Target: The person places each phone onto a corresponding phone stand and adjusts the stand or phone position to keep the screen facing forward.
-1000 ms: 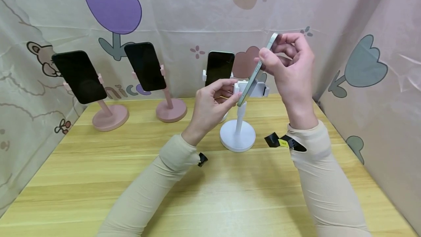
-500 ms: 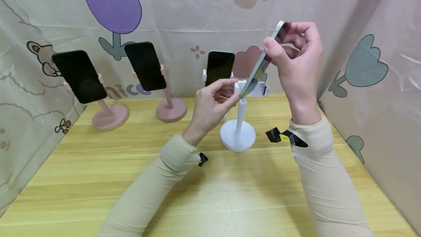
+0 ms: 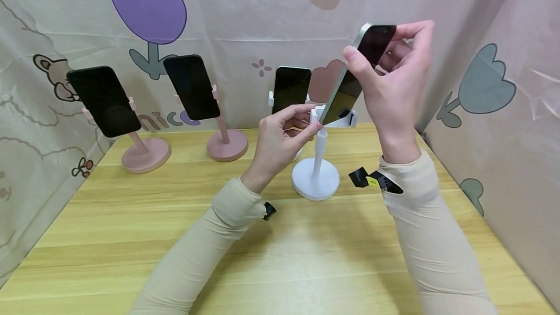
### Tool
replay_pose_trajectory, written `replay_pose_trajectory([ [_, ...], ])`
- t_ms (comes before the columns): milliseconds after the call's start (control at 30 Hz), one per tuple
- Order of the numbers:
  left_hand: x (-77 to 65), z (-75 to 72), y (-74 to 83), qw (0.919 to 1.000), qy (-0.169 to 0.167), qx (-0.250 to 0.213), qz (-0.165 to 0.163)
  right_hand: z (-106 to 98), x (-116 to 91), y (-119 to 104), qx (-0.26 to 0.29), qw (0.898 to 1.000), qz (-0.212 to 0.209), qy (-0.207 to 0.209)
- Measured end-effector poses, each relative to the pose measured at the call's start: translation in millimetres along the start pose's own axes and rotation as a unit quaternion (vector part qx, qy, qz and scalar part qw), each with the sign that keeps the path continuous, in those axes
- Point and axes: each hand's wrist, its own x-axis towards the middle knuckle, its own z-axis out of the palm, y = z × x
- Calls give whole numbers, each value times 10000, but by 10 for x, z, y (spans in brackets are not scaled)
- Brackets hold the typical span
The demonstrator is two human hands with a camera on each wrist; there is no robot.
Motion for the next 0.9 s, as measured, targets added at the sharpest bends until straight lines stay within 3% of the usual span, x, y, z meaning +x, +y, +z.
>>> replay_pose_trajectory([
  [300,-6,-5,-54,9999,11,96,68,83,26,54,863,9950,-418,294],
  [500,-6,-8,-57,9999,-10,110,59,105,22,68,479,9963,-706,138],
  [667,4,-6,-51,9999,5,77,103,110,40,65,511,9950,-849,116],
  [767,20,-8,-1,9999,52,74,144,117,42,56,500,9956,-786,139],
  [900,35,-31,219,9998,82,190,48,133,19,42,395,9968,-674,197],
])
